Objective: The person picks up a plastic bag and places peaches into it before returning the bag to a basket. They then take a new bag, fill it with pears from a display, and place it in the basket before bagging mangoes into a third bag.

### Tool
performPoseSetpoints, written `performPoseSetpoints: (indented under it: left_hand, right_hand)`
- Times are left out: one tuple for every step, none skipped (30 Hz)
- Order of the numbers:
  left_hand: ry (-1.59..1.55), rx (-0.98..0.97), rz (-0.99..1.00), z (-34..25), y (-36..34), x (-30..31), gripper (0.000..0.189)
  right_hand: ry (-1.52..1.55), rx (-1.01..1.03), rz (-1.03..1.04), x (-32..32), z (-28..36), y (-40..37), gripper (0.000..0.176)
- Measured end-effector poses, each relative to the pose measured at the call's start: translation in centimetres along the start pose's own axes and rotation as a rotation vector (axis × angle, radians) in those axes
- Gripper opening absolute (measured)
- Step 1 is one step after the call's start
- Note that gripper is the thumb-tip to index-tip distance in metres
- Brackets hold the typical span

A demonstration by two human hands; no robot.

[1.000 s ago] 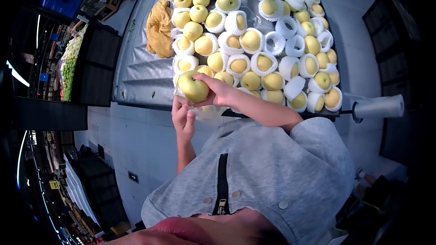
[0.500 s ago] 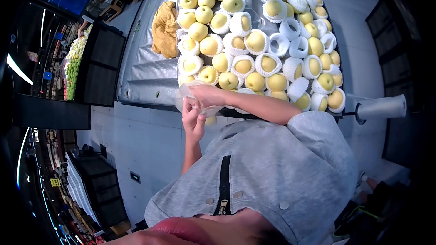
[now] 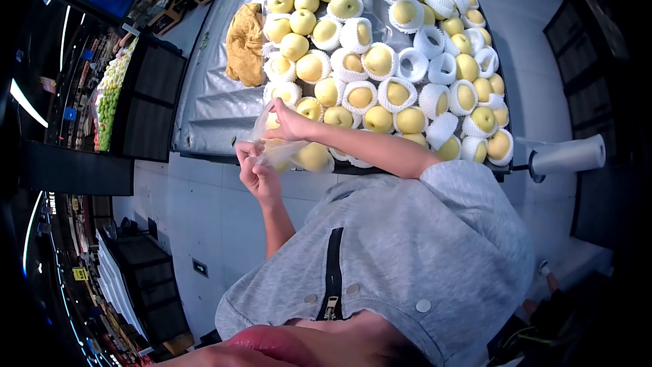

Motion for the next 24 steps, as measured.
performPoseSetpoints:
  left_hand:
    - [-0.011,-0.003,-0.014,0.1,0.1,0.3,0.055]
    - [-0.022,-0.006,-0.028,0.2,0.2,0.5,0.054]
    - [-0.05,-0.012,-0.039,0.1,0.5,0.7,0.053]
    - [-0.061,-0.022,-0.063,0.1,0.8,1.0,0.052]
    - [-0.072,-0.032,-0.084,0.1,1.1,1.5,0.052]
    - [-0.084,-0.042,-0.103,0.2,1.4,2.0,0.052]
    - [-0.118,-0.04,-0.119,0.2,1.8,2.4,0.051]
    - [-0.134,-0.061,-0.137,0.1,2.4,2.8,0.052]
    - [-0.15,-0.079,-0.159,-0.1,3.1,3.3,0.053]
    - [-0.164,-0.09,-0.186,-0.3,3.6,3.6,0.054]
    - [-0.156,-0.124,-0.17,-1.0,4.3,3.6,0.054]
    - [-0.149,-0.158,-0.156,-1.8,5.3,3.4,0.054]
    - [-0.141,-0.195,-0.15,-2.6,6.2,3.2,0.054]
    - [-0.131,-0.227,-0.149,-3.0,6.8,3.2,0.054]
    - [-0.123,-0.262,-0.144,-3.3,7.5,3.3,0.054]
    - [-0.116,-0.302,-0.134,-3.8,8.1,3.3,0.054]
    - [-0.119,-0.335,-0.151,-4.4,8.6,3.2,0.055]
    - [-0.105,-0.343,-0.134,-4.3,9.1,3.2,0.055]
    - [-0.092,-0.348,-0.116,-4.1,9.6,3.4,0.055]
    - [-0.079,-0.352,-0.099,-3.9,10.0,3.5,0.055]
    - [-0.145,-0.312,-0.104,-3.2,10.5,3.5,0.055]
    - [-0.192,-0.272,-0.116,-2.6,10.5,3.5,0.054]
    - [-0.24,-0.237,-0.127,-2.0,10.6,3.3,0.054]
    - [-0.29,-0.206,-0.136,-1.3,11.0,3.2,0.054]
  right_hand:
    - [0.069,0.05,-0.012,-0.3,-1.4,0.2,0.062]
    - [-0.029,0.067,0.063,-0.2,-1.7,0.3,0.06]
    - [-0.126,0.082,0.135,0.1,-1.4,0.3,0.057]
    - [-0.223,0.097,0.205,0.2,-1.0,0.2,0.055]
    - [-0.317,0.191,0.116,0.7,-0.2,0.2,0.055]
    - [-0.41,0.283,0.023,1.2,1.5,0.0,0.056]
    - [-0.504,0.375,-0.073,1.8,3.4,-0.2,0.057]
    - [-0.522,0.424,-0.09,2.3,5.0,-0.1,0.061]
    - [-0.538,0.47,-0.102,2.9,6.6,0.1,0.064]
    - [-0.551,0.513,-0.108,3.2,8.0,0.1,0.067]
    - [-0.572,0.529,-0.13,3.5,9.1,0.3,0.07]
    - [-0.594,0.546,-0.151,3.7,10.1,0.7,0.073]
    - [-0.619,0.567,-0.172,4.1,11.0,1.2,0.075]
    - [-0.639,0.608,-0.213,4.6,11.6,1.8,0.084]
    - [-0.702,0.604,-0.293,5.0,12.7,1.8,0.073]
    - [-0.767,0.602,-0.38,5.6,13.7,1.8,0.063]
    - [-0.833,0.549,-0.371,6.2,14.3,2.1,0.05]
    - [-0.899,0.494,-0.365,7.1,14.6,2.2,0.036]
    - [-0.963,0.436,-0.357,7.9,14.6,2.3,0.024]
    - [-0.912,0.441,-0.387,8.8,14.4,2.5,0.016]
    - [-0.86,0.444,-0.417,9.6,14.0,2.8,0.01]
    - [-0.807,0.446,-0.448,10.1,13.5,2.8,0.011]
    - [-0.781,0.49,-0.489,10.0,13.1,2.5,0.01]
    - [-0.749,0.503,-0.481,9.9,12.6,2.3,0.011]
Point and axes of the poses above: each hand's wrist, its own y-axis towards the middle knuckle, its own x-axis out of the back of the hand, z = x × y, the point moved 4 cm from there along y, towards the middle knuckle, and after that the axes turned 12 degrees about x, right-handed, at the moved point
